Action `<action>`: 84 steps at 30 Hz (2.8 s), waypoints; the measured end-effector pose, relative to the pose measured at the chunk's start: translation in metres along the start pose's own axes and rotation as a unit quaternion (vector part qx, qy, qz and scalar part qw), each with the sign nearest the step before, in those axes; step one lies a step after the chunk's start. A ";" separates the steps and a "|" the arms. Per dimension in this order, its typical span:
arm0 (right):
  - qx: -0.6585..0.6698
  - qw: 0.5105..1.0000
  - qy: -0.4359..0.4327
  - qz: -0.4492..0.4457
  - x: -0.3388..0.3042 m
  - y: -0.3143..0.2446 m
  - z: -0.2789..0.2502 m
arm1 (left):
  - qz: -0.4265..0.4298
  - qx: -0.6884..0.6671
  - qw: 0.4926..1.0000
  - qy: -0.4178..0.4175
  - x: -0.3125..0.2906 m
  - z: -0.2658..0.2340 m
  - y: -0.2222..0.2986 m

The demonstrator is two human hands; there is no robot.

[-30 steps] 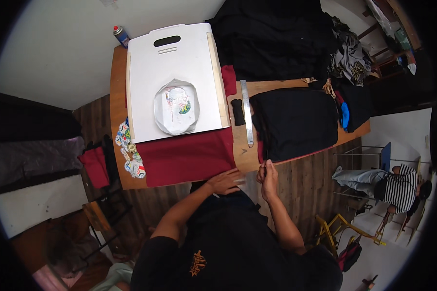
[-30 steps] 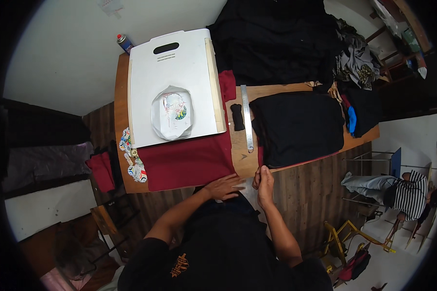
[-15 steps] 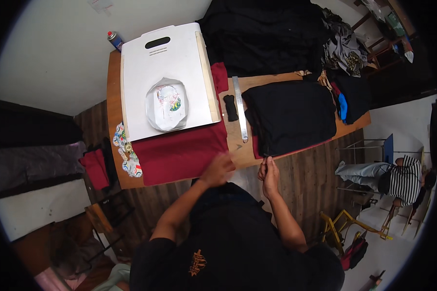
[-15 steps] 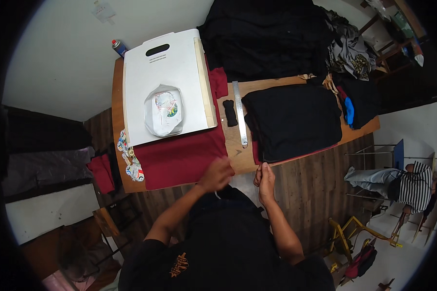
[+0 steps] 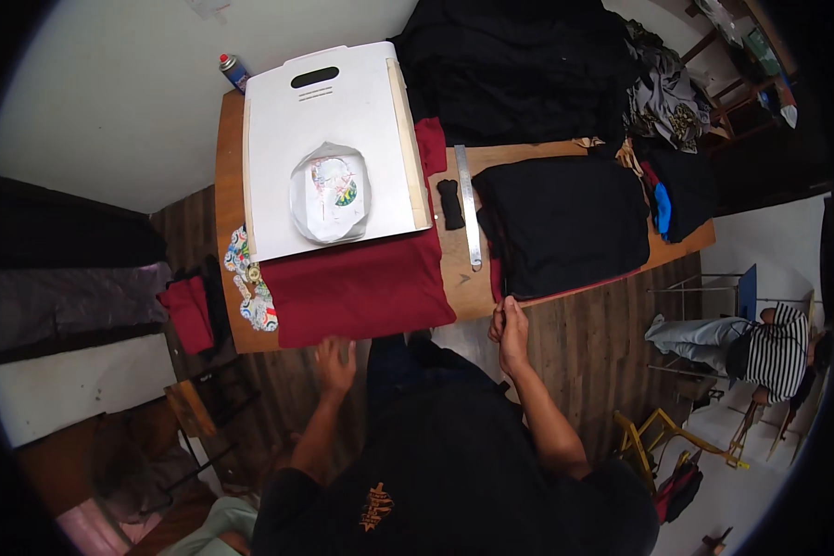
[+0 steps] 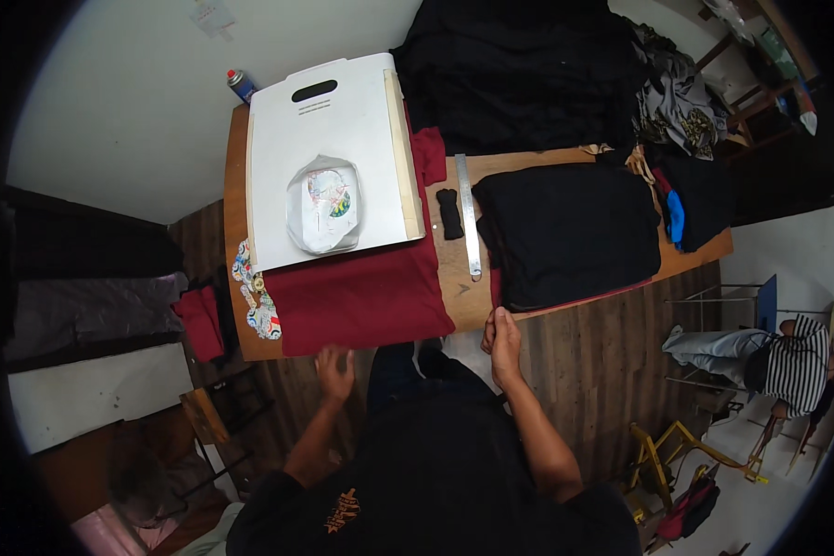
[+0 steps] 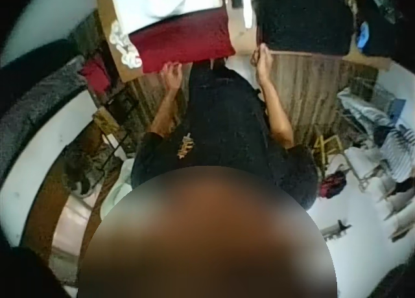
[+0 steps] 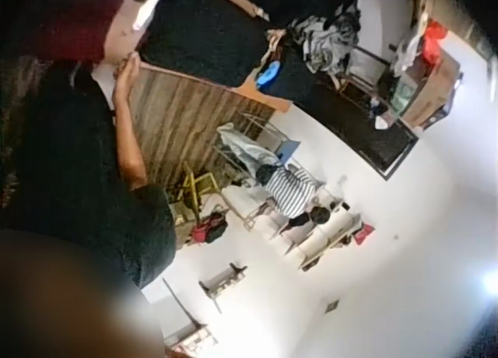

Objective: Peeling the backing off stickers and preparing them for placement on apparel.

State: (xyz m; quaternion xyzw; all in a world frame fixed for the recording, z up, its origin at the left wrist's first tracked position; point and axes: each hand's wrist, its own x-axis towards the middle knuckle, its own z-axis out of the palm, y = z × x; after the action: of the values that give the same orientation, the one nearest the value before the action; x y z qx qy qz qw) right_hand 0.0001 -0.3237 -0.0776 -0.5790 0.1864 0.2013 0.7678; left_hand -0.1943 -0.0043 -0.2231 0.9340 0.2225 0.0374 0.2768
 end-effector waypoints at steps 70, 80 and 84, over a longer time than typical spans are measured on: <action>-0.359 0.929 -0.058 -0.061 0.066 0.108 -0.052 | -0.113 -0.008 0.967 0.227 0.129 0.075 0.090; -0.282 0.952 0.113 -0.040 0.024 0.103 -0.109 | 0.365 -0.185 0.901 -0.142 0.073 0.095 0.177; -0.289 0.951 0.108 -0.038 0.022 0.110 -0.116 | 0.129 -0.071 0.978 0.147 0.132 0.089 0.164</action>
State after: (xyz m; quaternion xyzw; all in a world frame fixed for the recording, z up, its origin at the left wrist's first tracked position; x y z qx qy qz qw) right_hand -0.0457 -0.4058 -0.2086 -0.8009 0.1802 0.1535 0.5501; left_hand 0.0061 -0.1141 -0.2179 0.9171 0.1353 0.2257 0.2994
